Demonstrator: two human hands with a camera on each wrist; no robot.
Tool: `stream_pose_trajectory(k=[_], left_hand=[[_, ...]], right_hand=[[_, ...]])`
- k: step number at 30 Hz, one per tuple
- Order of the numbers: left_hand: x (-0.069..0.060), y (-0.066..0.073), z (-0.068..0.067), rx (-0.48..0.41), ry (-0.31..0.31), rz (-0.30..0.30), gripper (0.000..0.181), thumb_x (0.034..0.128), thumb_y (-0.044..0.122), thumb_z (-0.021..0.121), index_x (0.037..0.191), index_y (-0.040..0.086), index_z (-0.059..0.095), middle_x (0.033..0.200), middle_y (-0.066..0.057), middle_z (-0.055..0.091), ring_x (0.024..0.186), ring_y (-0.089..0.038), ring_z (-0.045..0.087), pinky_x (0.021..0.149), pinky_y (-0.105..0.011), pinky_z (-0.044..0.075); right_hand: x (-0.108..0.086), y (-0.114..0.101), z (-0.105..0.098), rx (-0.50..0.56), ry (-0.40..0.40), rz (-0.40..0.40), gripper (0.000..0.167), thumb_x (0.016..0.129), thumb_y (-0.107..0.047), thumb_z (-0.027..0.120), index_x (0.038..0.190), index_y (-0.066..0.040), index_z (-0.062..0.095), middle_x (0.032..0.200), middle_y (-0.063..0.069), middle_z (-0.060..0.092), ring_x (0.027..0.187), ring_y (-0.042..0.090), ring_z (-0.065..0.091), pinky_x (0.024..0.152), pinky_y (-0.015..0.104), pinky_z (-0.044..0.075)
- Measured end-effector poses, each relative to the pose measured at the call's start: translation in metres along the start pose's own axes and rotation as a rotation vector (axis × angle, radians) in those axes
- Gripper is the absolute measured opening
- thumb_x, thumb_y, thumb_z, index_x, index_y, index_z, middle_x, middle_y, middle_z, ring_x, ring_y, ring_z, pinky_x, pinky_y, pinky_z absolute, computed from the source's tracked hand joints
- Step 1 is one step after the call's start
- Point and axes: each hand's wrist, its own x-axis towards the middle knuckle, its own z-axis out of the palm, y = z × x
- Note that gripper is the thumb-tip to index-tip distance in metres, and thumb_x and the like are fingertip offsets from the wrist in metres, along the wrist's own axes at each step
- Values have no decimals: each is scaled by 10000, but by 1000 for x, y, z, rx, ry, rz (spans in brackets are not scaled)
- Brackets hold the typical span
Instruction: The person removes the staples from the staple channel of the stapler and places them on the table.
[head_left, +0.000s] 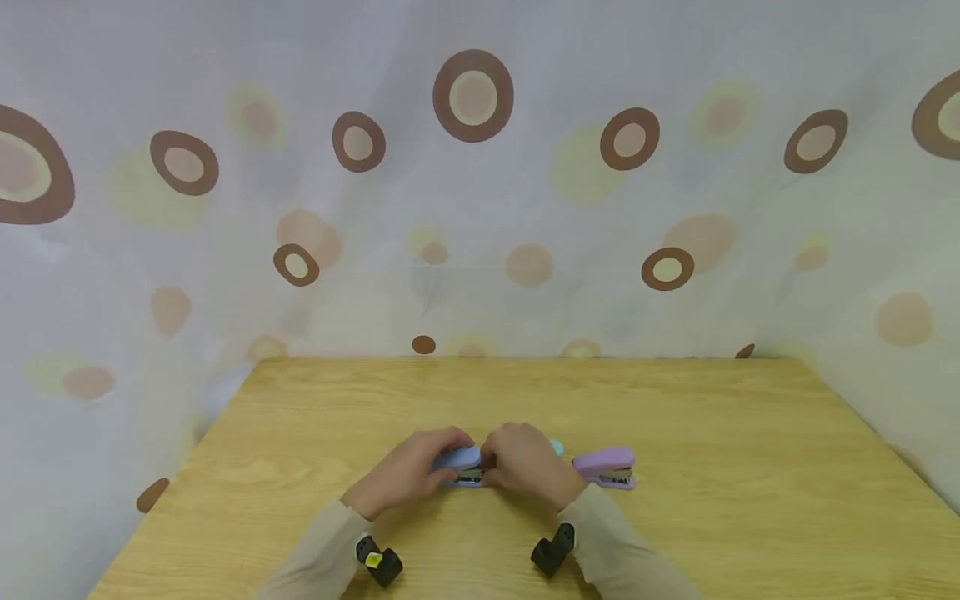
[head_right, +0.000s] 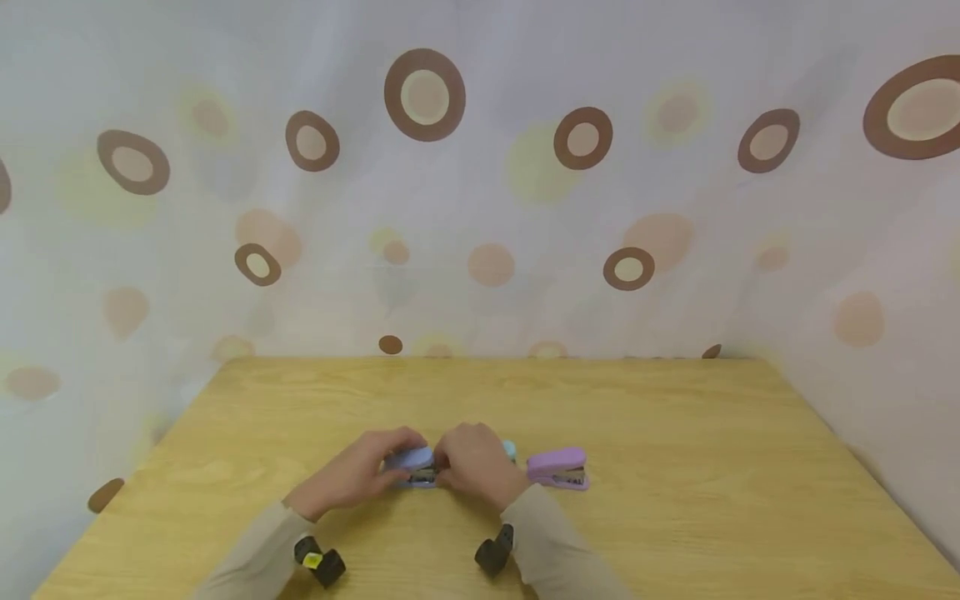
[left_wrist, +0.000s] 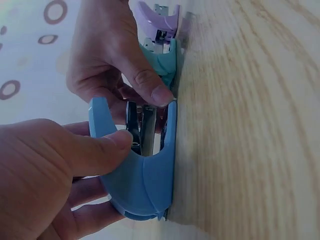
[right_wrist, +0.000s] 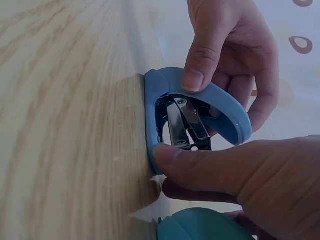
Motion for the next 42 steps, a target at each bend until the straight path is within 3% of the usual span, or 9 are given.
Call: stream_pose_trajectory(k=[9, 14, 22, 29, 34, 38, 42], left_hand=[[2, 2, -3, 0, 27, 2, 367, 842, -34, 683, 1160, 110, 570, 1110, -54, 660, 1019, -168, 616, 871, -337, 508], [0, 3, -4, 52, 27, 1, 427, 848, -19, 680, 1230, 141, 575, 1159, -42, 641, 1049, -196, 587, 884, -382, 494], [-3, 5, -2, 124, 17, -11, 471, 852, -21, 670, 1269, 175, 576, 1056, -28, 578, 975, -178, 522, 843, -374, 488], [-7, -2, -7, -186, 21, -41, 392, 879, -97, 598, 1223, 60, 496, 1239, -130, 554, 1126, -277, 561, 839, -363, 531], [-10, -11, -10, -331, 16, -70, 356, 884, -74, 606, 1188, 63, 482, 1159, -179, 563, 1027, -252, 542, 756, -277, 538], [-12, -17, -10, -392, 59, -71, 334, 842, -68, 639, 1115, 60, 493, 1037, -143, 578, 899, -186, 539, 710, -259, 533], [-13, -19, -16, -384, 93, -67, 312, 791, -69, 682, 1038, 47, 532, 1103, -156, 612, 883, -195, 600, 752, -281, 545]], right_hand=[[2, 3, -4, 10, 13, -7, 169, 750, -251, 820, 661, -186, 692, 649, -116, 624, 602, 22, 520, 578, 217, 429], [4, 2, -4, 16, 3, 9, 158, 762, -268, 811, 678, -195, 699, 662, -109, 637, 596, 20, 532, 582, 220, 437], [4, -1, -5, 20, -4, 33, 129, 756, -295, 814, 744, -190, 739, 715, -94, 676, 647, 49, 593, 613, 241, 473], [1, -2, -7, 37, -5, 30, 127, 759, -271, 813, 712, -194, 723, 693, -110, 657, 627, 25, 547, 600, 236, 444], [0, -3, -7, 38, -8, 32, 105, 762, -271, 811, 747, -196, 740, 722, -104, 675, 645, 30, 568, 612, 237, 458], [-2, -2, -6, 32, -12, 34, 100, 763, -274, 810, 757, -201, 742, 728, -101, 677, 650, 34, 575, 614, 242, 463], [-2, -2, -3, 27, -15, 42, 101, 765, -276, 810, 765, -203, 741, 716, -104, 668, 631, 26, 557, 604, 239, 454]])
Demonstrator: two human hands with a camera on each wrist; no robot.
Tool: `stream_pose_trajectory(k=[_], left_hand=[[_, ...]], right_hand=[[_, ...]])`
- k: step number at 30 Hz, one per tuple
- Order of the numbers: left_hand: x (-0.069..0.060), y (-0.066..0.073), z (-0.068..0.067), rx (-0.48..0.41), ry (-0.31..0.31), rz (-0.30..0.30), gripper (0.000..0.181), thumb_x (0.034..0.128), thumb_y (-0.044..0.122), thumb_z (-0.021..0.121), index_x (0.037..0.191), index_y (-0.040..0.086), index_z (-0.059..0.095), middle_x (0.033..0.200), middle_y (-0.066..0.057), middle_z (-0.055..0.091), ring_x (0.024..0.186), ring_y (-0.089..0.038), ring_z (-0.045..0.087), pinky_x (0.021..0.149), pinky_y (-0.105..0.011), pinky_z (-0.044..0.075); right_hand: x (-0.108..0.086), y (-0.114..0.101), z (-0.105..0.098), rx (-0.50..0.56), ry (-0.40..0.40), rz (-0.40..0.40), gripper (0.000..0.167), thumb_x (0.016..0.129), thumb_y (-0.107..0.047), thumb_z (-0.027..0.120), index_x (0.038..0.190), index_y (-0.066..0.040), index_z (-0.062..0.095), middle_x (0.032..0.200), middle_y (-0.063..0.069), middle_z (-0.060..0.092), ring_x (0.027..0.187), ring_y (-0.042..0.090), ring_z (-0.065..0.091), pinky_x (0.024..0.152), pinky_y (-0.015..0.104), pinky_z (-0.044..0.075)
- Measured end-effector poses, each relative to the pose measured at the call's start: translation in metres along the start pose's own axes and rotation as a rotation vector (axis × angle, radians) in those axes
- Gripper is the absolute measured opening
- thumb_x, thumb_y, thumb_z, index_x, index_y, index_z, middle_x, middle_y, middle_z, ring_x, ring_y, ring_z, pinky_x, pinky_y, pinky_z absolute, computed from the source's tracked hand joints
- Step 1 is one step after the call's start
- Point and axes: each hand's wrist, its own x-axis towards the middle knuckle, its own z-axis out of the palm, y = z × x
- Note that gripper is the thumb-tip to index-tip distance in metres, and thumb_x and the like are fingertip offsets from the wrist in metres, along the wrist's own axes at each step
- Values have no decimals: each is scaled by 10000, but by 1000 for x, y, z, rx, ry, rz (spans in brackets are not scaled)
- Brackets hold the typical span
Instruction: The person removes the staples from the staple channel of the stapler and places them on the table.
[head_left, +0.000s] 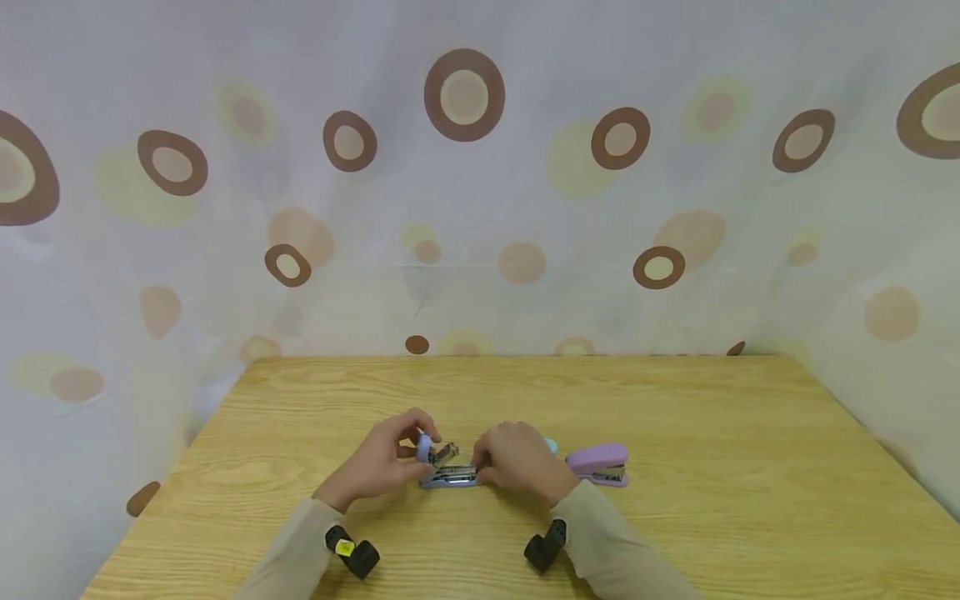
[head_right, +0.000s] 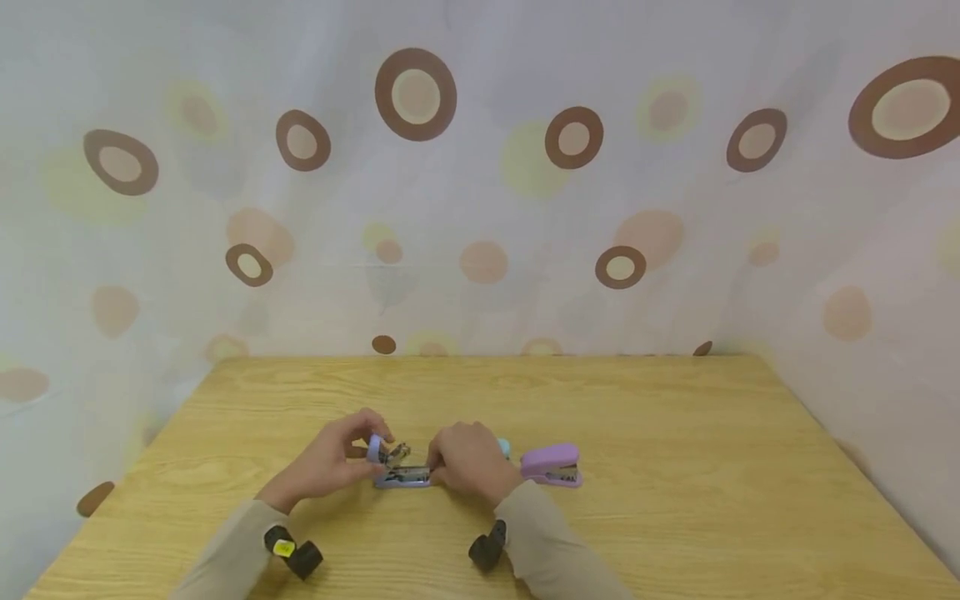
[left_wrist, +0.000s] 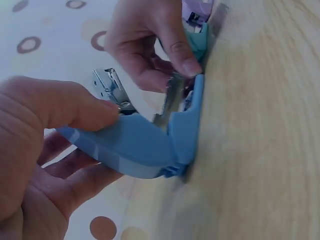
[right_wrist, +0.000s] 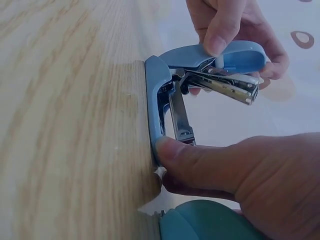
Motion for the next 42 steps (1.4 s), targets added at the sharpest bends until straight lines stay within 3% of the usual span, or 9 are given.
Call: stream_pose_trajectory(k=[4, 8, 15, 22, 28, 33, 37, 39, 42], left_hand=[[1, 2, -9, -26, 11, -12, 295, 746, -84, 723, 935, 32, 529, 1177, -200, 621, 968, -295, 656, 806, -317, 553], [0, 2, -15, -30, 18, -27, 312, 720, -74, 758, 848, 50, 502, 1039, -152, 644, 955, -268, 671, 822, -340, 553], [-6, -4, -23, 51, 47, -75, 404, 646, -25, 841, 734, 45, 453, 936, -132, 626, 933, -253, 650, 889, -368, 527], [-11, -11, -29, 35, 45, -150, 442, 586, -57, 863, 727, 33, 453, 891, -102, 640, 856, -182, 652, 778, -299, 555], [-13, -15, -31, 7, 28, -203, 478, 586, -49, 865, 765, 24, 428, 872, -79, 607, 841, -210, 614, 737, -291, 520], [-11, -20, -29, -25, 4, -185, 454, 591, -43, 859, 826, 18, 476, 881, -82, 561, 856, -204, 597, 752, -289, 511], [-10, -23, -30, 10, -20, -137, 445, 614, -36, 846, 912, 38, 524, 892, -64, 548, 840, -146, 566, 735, -254, 493], [-10, -24, -30, 52, -30, -103, 440, 637, -28, 833, 954, 56, 540, 905, -49, 558, 843, -118, 546, 746, -240, 477], [-11, -25, -29, 113, -57, -68, 426, 678, 15, 823, 1004, 86, 557, 931, -23, 576, 864, -97, 530, 790, -229, 452]], right_hand=[[1, 1, 2, -15, 7, -3, 101, 767, -283, 807, 772, -208, 740, 714, -111, 667, 625, 15, 550, 603, 233, 453], [2, 1, 1, -38, 15, -13, 99, 768, -289, 806, 772, -215, 741, 736, -111, 680, 652, 22, 576, 619, 236, 471], [-2, 3, 1, -55, -10, -2, 104, 780, -299, 796, 804, -214, 743, 769, -107, 690, 689, 31, 595, 651, 239, 484], [-2, 2, 2, -66, -12, -11, 107, 785, -305, 792, 814, -214, 745, 779, -109, 694, 703, 40, 602, 674, 260, 482], [-2, 1, 1, -66, -13, -11, 104, 782, -312, 792, 798, -222, 743, 755, -125, 681, 681, 25, 577, 671, 258, 457], [-3, 1, -1, -66, -9, -15, 100, 776, -286, 802, 782, -207, 740, 722, -123, 664, 649, 16, 545, 638, 236, 433], [-3, -2, -4, -81, 4, -29, 69, 766, -211, 805, 790, -203, 740, 685, -125, 633, 651, 31, 522, 639, 253, 408], [-1, -3, -5, -69, -10, -38, 121, 757, -176, 801, 860, -190, 739, 696, -120, 627, 663, 33, 529, 650, 256, 432], [1, -5, -6, 13, -91, -31, 337, 770, -187, 794, 1087, -164, 684, 781, -99, 620, 698, 35, 529, 677, 245, 457]])
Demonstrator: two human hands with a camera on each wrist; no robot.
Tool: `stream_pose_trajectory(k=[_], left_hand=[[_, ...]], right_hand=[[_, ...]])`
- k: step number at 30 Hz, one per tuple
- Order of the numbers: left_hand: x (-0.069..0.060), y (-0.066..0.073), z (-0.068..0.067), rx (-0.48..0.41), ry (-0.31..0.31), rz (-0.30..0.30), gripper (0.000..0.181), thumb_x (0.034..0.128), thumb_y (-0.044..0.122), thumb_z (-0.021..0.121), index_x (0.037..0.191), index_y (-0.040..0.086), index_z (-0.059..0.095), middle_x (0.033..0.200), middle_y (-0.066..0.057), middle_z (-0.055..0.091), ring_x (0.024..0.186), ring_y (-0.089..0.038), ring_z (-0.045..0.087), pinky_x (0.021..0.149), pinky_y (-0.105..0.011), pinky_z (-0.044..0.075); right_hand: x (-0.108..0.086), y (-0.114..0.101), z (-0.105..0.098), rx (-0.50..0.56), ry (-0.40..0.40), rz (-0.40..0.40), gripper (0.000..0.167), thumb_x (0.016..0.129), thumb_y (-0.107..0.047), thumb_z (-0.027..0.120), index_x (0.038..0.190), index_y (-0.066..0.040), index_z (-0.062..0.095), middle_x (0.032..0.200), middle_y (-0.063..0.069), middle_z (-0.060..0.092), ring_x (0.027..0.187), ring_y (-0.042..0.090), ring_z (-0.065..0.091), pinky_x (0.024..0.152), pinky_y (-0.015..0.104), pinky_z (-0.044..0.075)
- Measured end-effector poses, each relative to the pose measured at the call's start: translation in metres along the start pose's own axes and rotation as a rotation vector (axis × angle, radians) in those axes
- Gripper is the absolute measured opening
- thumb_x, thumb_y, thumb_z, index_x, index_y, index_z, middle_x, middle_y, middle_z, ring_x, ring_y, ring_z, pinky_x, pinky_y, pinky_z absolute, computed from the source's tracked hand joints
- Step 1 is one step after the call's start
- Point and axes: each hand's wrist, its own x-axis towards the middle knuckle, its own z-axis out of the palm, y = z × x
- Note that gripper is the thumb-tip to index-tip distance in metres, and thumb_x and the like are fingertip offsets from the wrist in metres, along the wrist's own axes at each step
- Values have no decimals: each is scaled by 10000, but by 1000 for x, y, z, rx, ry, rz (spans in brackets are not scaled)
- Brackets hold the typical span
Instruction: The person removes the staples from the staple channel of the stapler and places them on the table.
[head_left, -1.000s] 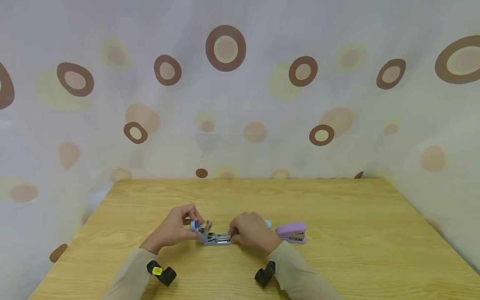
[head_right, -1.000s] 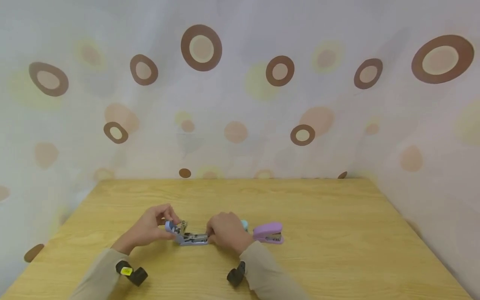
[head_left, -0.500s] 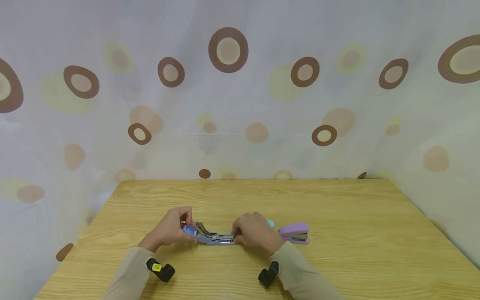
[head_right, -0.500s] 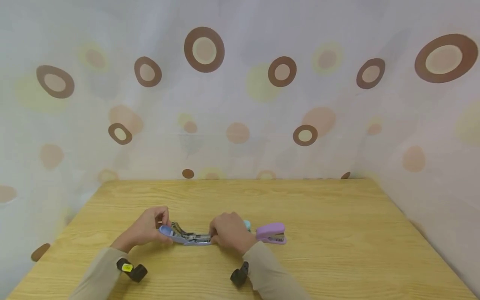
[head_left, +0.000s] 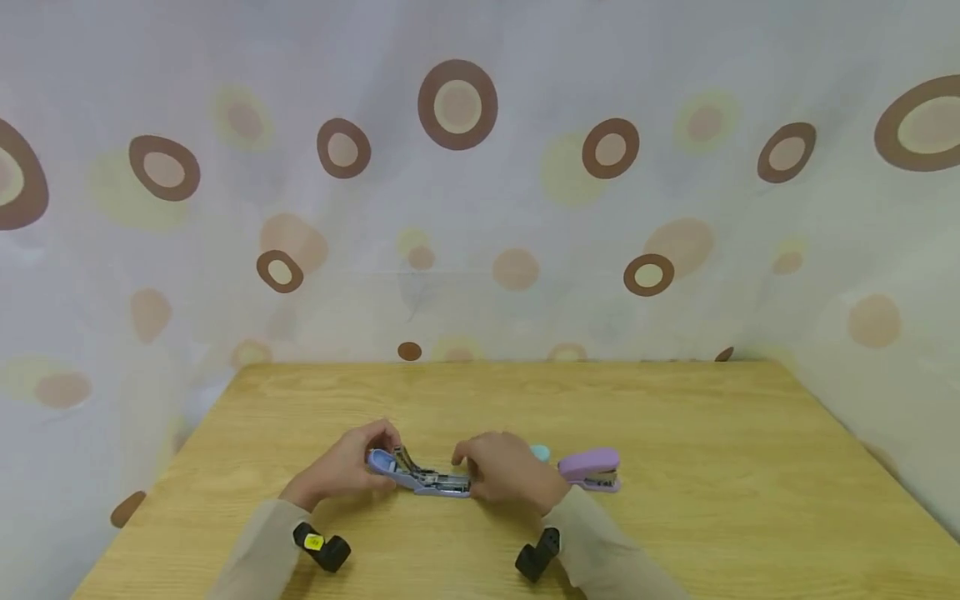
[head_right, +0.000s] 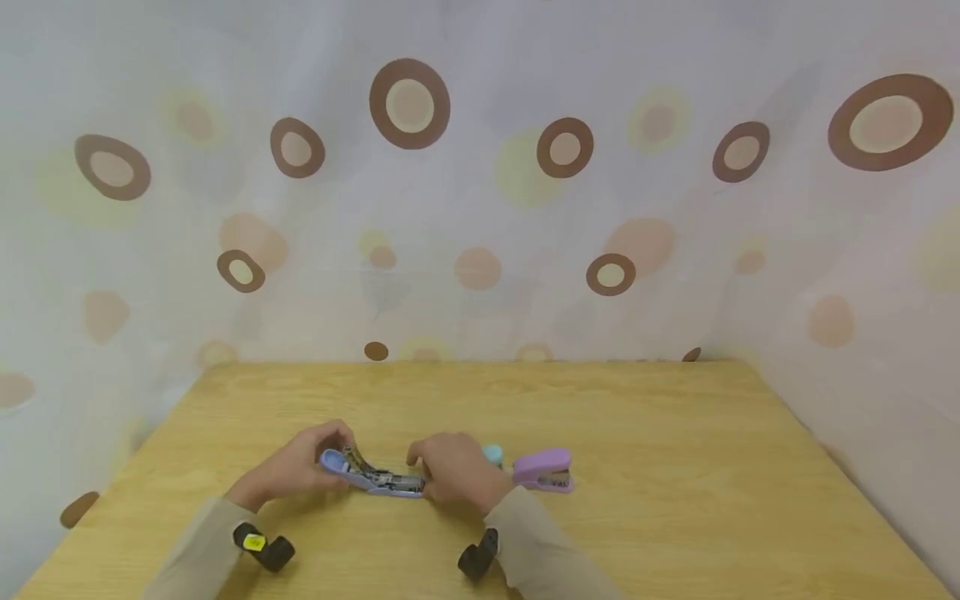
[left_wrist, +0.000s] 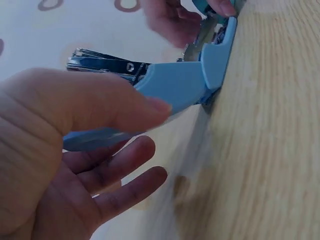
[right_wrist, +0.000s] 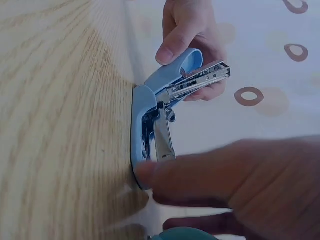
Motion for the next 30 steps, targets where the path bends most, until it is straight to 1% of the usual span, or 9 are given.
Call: stream_pose_trajectory(k=[2, 3, 5, 7, 10, 12, 16, 20, 30], left_hand=[[0, 0, 2, 20, -17, 12, 391, 711, 59, 814, 1009, 97, 564, 941, -11, 587, 876, -96, 528, 816, -234, 440], [1, 0, 3, 21, -26, 7, 378, 726, 85, 812, 1013, 106, 567, 945, -5, 593, 882, -99, 531, 827, -237, 436], [3, 0, 4, 12, -35, -4, 346, 745, 124, 806, 1007, 123, 579, 936, 4, 603, 872, -112, 535, 821, -247, 432], [5, 1, 5, 2, -39, -13, 313, 757, 141, 799, 988, 131, 589, 920, 7, 607, 858, -122, 535, 808, -254, 430], [5, 4, 6, 2, -43, -25, 268, 764, 138, 790, 951, 142, 599, 900, 14, 609, 843, -124, 532, 786, -253, 427], [5, 5, 7, -2, -47, -32, 243, 772, 128, 782, 934, 141, 601, 899, 14, 613, 844, -126, 533, 782, -255, 427], [3, 5, 10, -20, -50, -45, 217, 788, 110, 766, 927, 137, 601, 904, 3, 613, 849, -141, 533, 784, -258, 431], [2, 4, 10, -39, -50, -45, 209, 792, 93, 754, 920, 125, 593, 899, -13, 606, 837, -150, 531, 769, -255, 437], [3, 5, 13, -74, -62, -12, 222, 778, 69, 744, 827, 85, 527, 873, -14, 625, 802, -129, 546, 747, -242, 454]], right_hand=[[1, -1, 1, 53, -44, 1, 452, 799, -207, 770, 1220, -166, 610, 890, -72, 626, 779, 47, 535, 713, 238, 470], [2, -1, 1, 73, -52, -7, 466, 816, -210, 752, 1248, -170, 583, 933, -56, 623, 822, 63, 534, 737, 241, 469], [3, -2, 2, 108, -39, -41, 421, 845, -200, 722, 1238, -178, 573, 1001, -26, 621, 908, 102, 542, 783, 266, 475], [5, -3, 2, 116, -10, -88, 297, 860, -163, 698, 1143, -180, 609, 1023, -12, 629, 951, 126, 555, 811, 274, 478], [8, -4, 3, 138, -1, -139, 162, 866, -97, 678, 1005, -173, 648, 963, -23, 636, 886, 102, 576, 789, 244, 483], [9, -4, 4, 147, -15, -150, 136, 862, -65, 666, 948, -170, 670, 925, -35, 637, 814, 63, 559, 754, 206, 472], [13, -2, 6, 178, -36, -160, 149, 848, -30, 660, 912, -163, 683, 888, -39, 634, 723, 29, 501, 687, 170, 441], [18, -1, 7, 207, -52, -187, 169, 820, 6, 650, 882, -150, 666, 861, -53, 635, 692, 28, 476, 648, 158, 419], [26, 2, 2, 244, -174, -179, 203, 786, 47, 629, 797, -146, 563, 737, -55, 497, 647, 43, 367, 599, 174, 318]])
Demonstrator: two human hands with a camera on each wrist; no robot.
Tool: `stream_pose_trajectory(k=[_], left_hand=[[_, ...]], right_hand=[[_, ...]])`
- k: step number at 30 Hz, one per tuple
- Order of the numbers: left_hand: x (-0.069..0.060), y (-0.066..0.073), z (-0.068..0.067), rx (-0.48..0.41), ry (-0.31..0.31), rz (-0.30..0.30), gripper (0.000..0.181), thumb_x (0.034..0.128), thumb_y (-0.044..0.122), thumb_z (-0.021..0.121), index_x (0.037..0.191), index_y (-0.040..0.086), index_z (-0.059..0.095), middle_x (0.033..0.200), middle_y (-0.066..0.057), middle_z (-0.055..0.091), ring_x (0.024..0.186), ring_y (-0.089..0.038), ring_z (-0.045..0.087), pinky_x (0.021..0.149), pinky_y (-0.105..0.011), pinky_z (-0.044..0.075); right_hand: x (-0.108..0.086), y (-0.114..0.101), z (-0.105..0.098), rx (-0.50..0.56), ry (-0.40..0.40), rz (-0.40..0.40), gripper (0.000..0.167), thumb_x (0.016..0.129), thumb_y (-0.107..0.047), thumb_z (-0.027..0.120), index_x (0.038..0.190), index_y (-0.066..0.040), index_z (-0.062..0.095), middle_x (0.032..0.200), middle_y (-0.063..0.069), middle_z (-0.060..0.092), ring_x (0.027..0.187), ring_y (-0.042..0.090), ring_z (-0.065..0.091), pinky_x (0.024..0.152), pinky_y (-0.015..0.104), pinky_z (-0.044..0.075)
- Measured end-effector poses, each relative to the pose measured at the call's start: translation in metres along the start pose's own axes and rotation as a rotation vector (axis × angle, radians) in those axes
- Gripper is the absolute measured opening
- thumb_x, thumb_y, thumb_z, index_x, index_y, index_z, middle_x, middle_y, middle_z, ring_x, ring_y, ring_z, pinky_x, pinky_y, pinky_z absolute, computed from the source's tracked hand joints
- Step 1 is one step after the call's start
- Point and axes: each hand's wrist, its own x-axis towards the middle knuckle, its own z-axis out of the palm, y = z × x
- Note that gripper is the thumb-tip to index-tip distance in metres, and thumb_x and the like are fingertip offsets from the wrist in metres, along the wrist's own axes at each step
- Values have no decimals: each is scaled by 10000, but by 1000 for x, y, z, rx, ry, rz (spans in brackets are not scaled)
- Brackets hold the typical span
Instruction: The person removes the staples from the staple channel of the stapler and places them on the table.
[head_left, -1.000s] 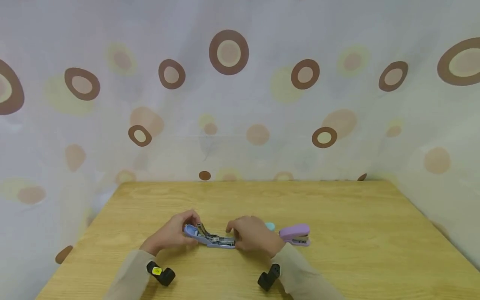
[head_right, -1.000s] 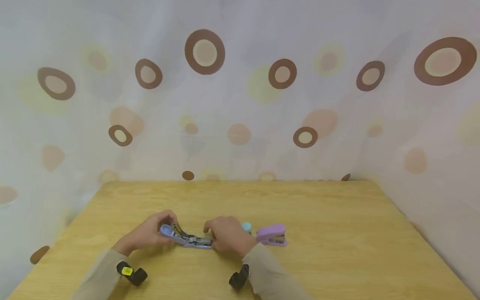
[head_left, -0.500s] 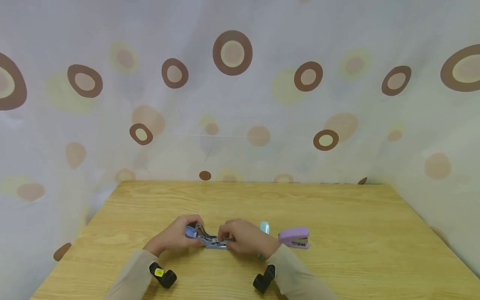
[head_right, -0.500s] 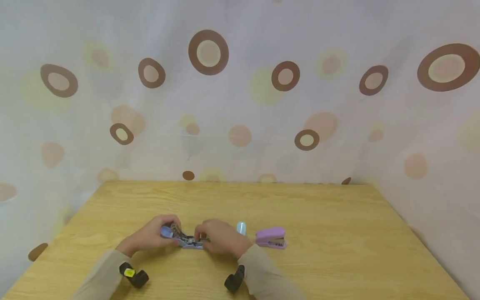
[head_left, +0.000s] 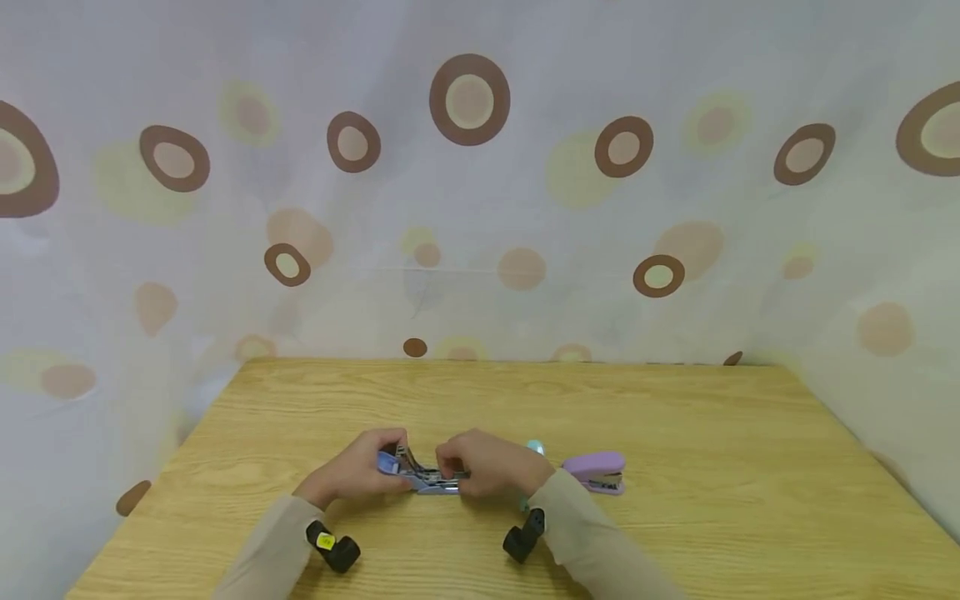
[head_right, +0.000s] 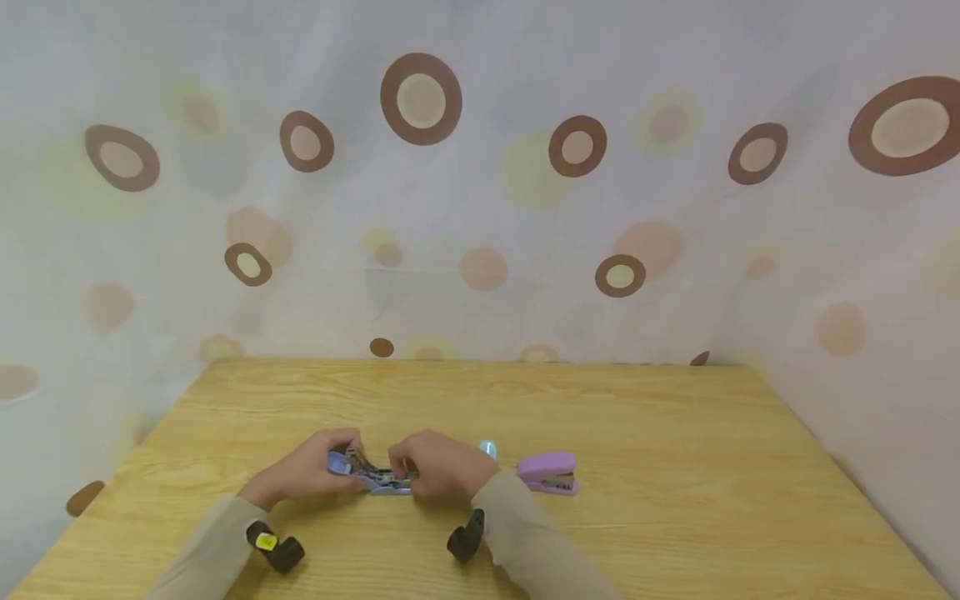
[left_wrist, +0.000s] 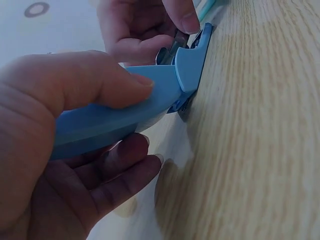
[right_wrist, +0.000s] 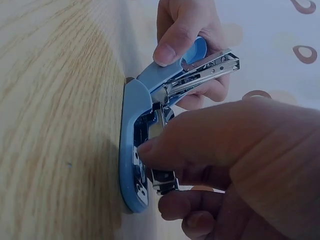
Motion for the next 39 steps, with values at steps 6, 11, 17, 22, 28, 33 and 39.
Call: stream_pose_trajectory(k=[6, 11, 17, 22, 28, 33, 39], left_hand=[[3, 0, 3, -18, -6, -18, 235, 762, 62, 753, 836, 70, 530, 868, -27, 615, 804, -143, 539, 736, -239, 450], [2, 0, 3, -4, 4, -23, 240, 754, 60, 758, 831, 71, 530, 853, -21, 597, 804, -148, 530, 730, -238, 435], [1, 0, 4, 9, 9, -19, 230, 759, 52, 749, 803, 69, 523, 850, -13, 599, 805, -146, 533, 733, -236, 432], [0, 0, 4, -4, 2, -22, 227, 762, 52, 749, 809, 63, 527, 863, -20, 605, 817, -153, 534, 742, -243, 429], [1, 2, 2, -8, 9, -15, 231, 757, 59, 755, 803, 68, 529, 846, -7, 584, 810, -142, 520, 732, -247, 411], [0, 1, 2, 1, 13, -13, 236, 758, 66, 755, 804, 63, 523, 852, -2, 577, 811, -132, 513, 720, -247, 404], [0, 1, 1, 29, 15, -26, 239, 758, 78, 758, 802, 82, 524, 838, 8, 562, 817, -146, 514, 738, -254, 406]], right_hand=[[-7, 5, -1, 26, 29, -31, 193, 832, 22, 633, 818, -143, 536, 765, -76, 515, 657, 39, 419, 609, 162, 365], [-13, 2, -4, 66, 76, -37, 173, 851, 16, 636, 818, -120, 534, 770, -64, 531, 629, 37, 431, 590, 166, 377], [-17, 4, 1, 35, 147, -27, 198, 840, -12, 658, 801, -154, 525, 749, -88, 503, 607, 3, 410, 570, 150, 370], [-20, 5, 4, 66, 245, -71, 185, 827, 3, 643, 811, -145, 533, 771, -61, 539, 678, 28, 479, 618, 152, 423], [-24, 3, 1, 90, 318, -123, 178, 820, 27, 650, 832, -117, 546, 810, -32, 578, 738, 15, 536, 647, 198, 491], [-32, -1, -2, 91, 321, -150, 170, 831, 40, 643, 849, -103, 553, 816, -22, 595, 736, 0, 545, 645, 209, 510], [-47, -6, -1, 72, 309, -170, 149, 852, 31, 636, 881, -103, 579, 826, -35, 602, 733, -14, 535, 643, 189, 498]])
